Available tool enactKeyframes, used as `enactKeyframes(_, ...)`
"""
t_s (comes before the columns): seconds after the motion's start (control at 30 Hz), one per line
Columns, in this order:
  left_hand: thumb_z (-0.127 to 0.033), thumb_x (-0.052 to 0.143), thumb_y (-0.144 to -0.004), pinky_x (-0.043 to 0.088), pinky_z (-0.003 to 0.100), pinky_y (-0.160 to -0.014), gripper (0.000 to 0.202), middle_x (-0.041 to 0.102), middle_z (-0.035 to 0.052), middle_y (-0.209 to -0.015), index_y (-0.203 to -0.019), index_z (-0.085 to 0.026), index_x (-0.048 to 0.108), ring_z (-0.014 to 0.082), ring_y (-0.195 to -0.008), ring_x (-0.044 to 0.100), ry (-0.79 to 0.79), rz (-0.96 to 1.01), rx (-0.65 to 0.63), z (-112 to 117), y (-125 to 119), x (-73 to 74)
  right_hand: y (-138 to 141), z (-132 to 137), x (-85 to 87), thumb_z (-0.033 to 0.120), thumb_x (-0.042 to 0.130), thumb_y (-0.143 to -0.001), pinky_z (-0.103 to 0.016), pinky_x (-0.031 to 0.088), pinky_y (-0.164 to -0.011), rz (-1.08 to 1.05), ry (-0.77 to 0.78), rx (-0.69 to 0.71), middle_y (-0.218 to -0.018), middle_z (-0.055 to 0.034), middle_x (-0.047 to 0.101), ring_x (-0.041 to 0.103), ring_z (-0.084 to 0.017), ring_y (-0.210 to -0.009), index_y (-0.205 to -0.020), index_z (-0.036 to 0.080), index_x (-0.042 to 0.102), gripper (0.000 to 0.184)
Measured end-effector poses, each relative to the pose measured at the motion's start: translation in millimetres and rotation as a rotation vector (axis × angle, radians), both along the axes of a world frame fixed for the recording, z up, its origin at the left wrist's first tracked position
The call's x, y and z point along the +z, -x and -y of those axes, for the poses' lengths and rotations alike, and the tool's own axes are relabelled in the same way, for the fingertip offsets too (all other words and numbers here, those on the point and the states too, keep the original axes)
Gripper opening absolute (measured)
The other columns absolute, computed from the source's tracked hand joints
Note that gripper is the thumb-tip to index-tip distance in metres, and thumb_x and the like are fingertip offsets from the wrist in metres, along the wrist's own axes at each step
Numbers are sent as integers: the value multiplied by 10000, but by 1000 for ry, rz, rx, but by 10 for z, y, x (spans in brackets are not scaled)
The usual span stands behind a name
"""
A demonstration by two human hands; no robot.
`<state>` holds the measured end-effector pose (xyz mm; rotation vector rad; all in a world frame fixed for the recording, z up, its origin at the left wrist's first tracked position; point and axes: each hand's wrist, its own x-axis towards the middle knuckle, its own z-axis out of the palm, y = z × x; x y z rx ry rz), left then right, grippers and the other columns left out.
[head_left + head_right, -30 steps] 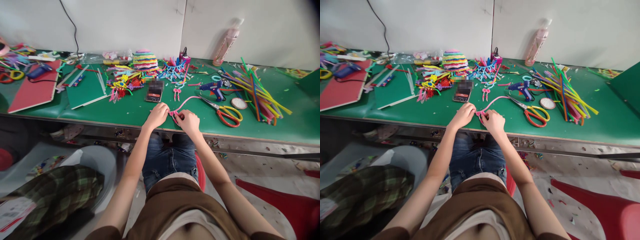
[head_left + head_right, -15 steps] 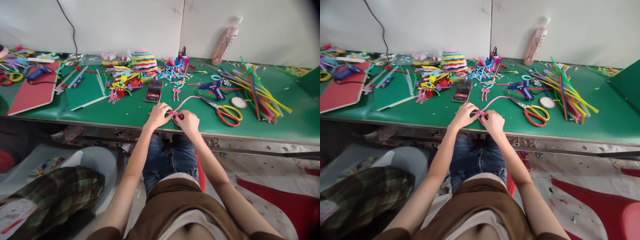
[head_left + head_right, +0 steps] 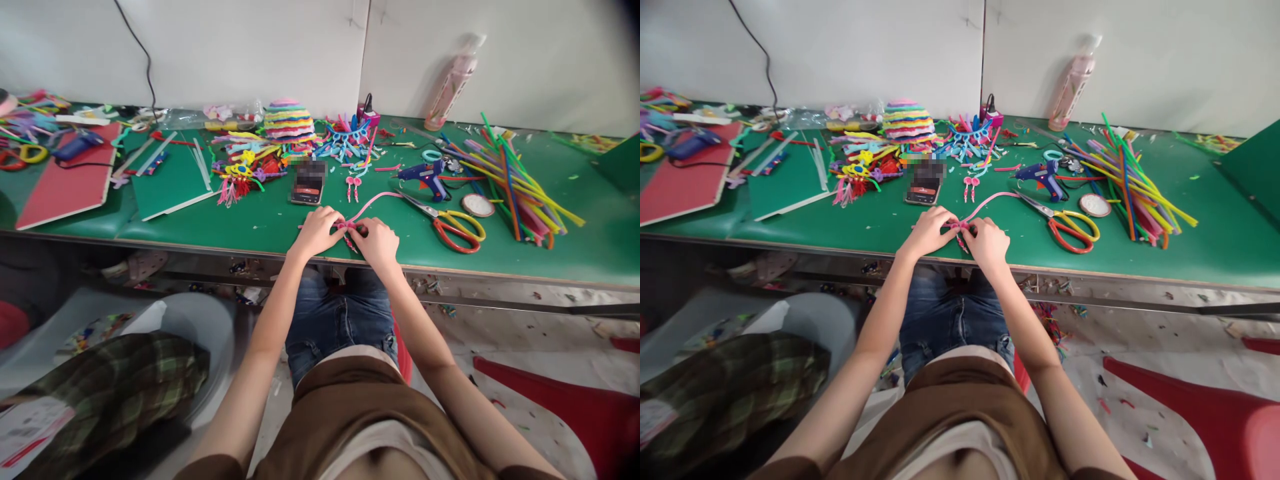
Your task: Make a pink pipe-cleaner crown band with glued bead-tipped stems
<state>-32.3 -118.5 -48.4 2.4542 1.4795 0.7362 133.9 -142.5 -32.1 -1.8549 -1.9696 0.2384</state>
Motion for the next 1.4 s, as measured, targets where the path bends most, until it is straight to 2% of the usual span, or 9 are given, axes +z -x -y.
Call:
enactKeyframes(0.23, -309, 555, -881, 401, 376, -859, 168, 610, 63, -994, -1001, -208, 614, 237, -1008, 544, 14, -7, 1, 9, -5, 17, 27, 39, -7, 426, 517, -891, -245, 387, -590, 36, -28, 0, -985, -35, 668, 630, -169, -787, -1081, 286, 663, 277)
enactKeyframes(0.4, -308, 548, -884, 397, 379, -861, 165, 610, 62, -1001, -1000, -212, 616, 237, -1011, 546, 16, -13, -1, 2, -4, 12, 41, 18, 1, 404, 517, -894, -251, 401, -609, 44, -8, 10, -958, -41, 681, 637, -181, -817, -986, 268, 700, 246)
enactKeyframes(0.7, -315, 550, -883, 395, 377, -854, 185, 613, 61, -1004, -1018, -212, 623, 237, -1017, 550, 30, -9, -13, -16, 6, 8, 33, -121, 125, 382, 627, -799, -273, 446, -660, -83, 159, -1, -846, -12, 717, 641, -186, -792, -896, 262, 715, 177)
enactKeyframes(0.97, -323, 560, -877, 394, 376, -858, 196, 612, 57, -1004, -1025, -215, 628, 237, -1020, 558, 46, 1, -15, -40, 13, 0, 36, -124, 109, 355, 617, -816, -275, 448, -656, -94, 137, 15, -852, -3, 718, 643, -178, -793, -905, 264, 710, 158)
enactKeyframes(1.4, -314, 565, -855, 379, 386, -875, 197, 617, 49, -1020, -1025, -227, 613, 245, -1039, 554, 161, -26, 22, -59, -38, 90, 22, -126, 83, 344, 622, -822, -278, 465, -689, -84, 145, 22, -903, -6, 721, 644, -183, -833, -918, 254, 701, 153)
